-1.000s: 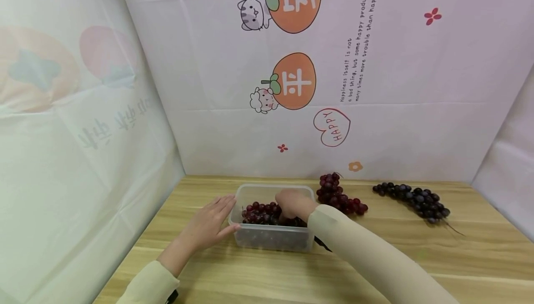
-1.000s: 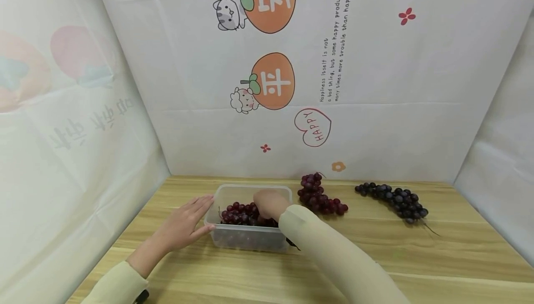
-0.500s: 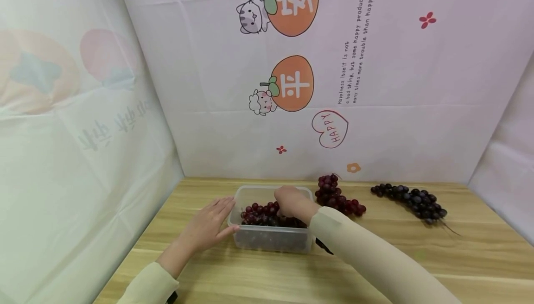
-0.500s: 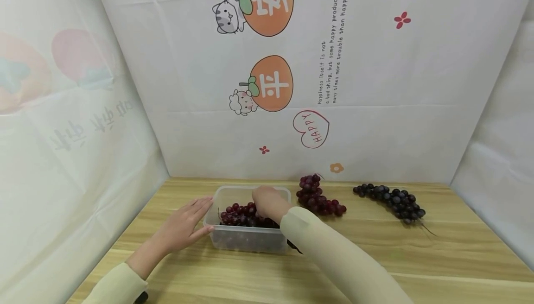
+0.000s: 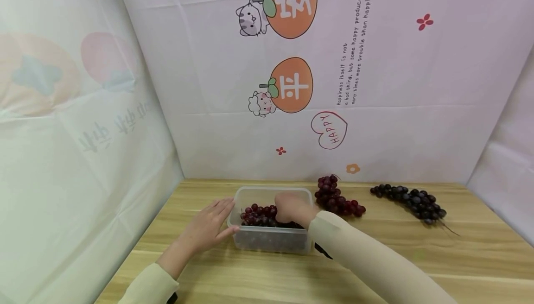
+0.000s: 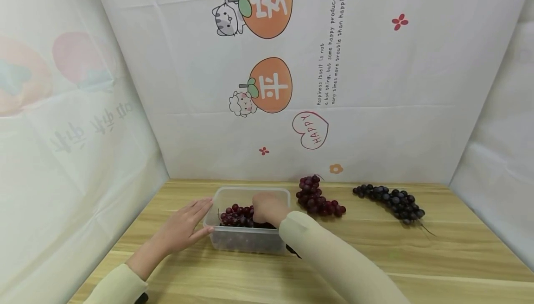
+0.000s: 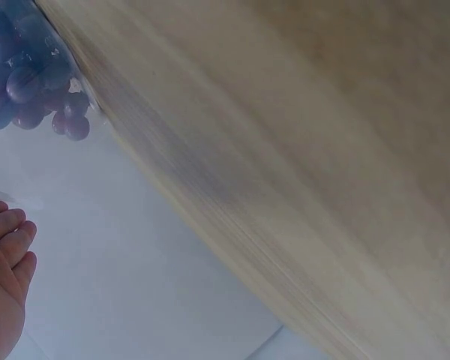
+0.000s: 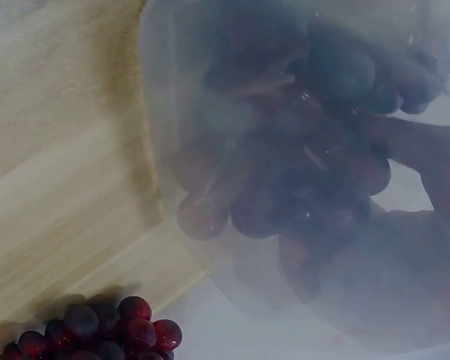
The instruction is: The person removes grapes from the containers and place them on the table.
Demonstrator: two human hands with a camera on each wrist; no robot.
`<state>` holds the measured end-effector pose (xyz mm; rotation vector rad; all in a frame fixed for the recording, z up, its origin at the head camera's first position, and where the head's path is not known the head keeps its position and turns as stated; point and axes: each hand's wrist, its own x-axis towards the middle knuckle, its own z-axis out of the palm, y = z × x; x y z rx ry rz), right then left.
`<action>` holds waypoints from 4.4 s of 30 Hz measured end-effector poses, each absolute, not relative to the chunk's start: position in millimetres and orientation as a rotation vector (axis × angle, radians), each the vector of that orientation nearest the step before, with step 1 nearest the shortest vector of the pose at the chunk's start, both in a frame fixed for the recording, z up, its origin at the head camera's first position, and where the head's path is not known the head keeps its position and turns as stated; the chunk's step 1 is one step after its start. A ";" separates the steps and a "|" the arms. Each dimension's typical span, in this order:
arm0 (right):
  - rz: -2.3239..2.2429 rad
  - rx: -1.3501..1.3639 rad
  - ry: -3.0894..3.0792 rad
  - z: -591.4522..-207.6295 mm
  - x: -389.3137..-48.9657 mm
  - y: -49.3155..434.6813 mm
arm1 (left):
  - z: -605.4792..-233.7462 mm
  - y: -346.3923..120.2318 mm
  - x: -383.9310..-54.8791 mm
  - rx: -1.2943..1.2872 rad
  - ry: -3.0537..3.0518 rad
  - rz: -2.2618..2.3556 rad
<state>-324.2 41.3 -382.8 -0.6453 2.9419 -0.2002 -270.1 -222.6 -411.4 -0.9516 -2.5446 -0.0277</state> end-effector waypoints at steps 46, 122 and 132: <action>-0.061 -0.636 2.951 -383.9 -322.5 44.2 | -411.3 -222.3 -269.9 -0.954 -2.559 -0.027; 1.320 -2.359 3.058 -367.6 -311.7 74.7 | -412.5 -222.8 -271.3 -0.952 -2.540 -0.021; 1.300 -2.548 3.104 -361.1 -315.4 81.3 | -412.4 -222.6 -271.9 -0.947 -2.543 -0.014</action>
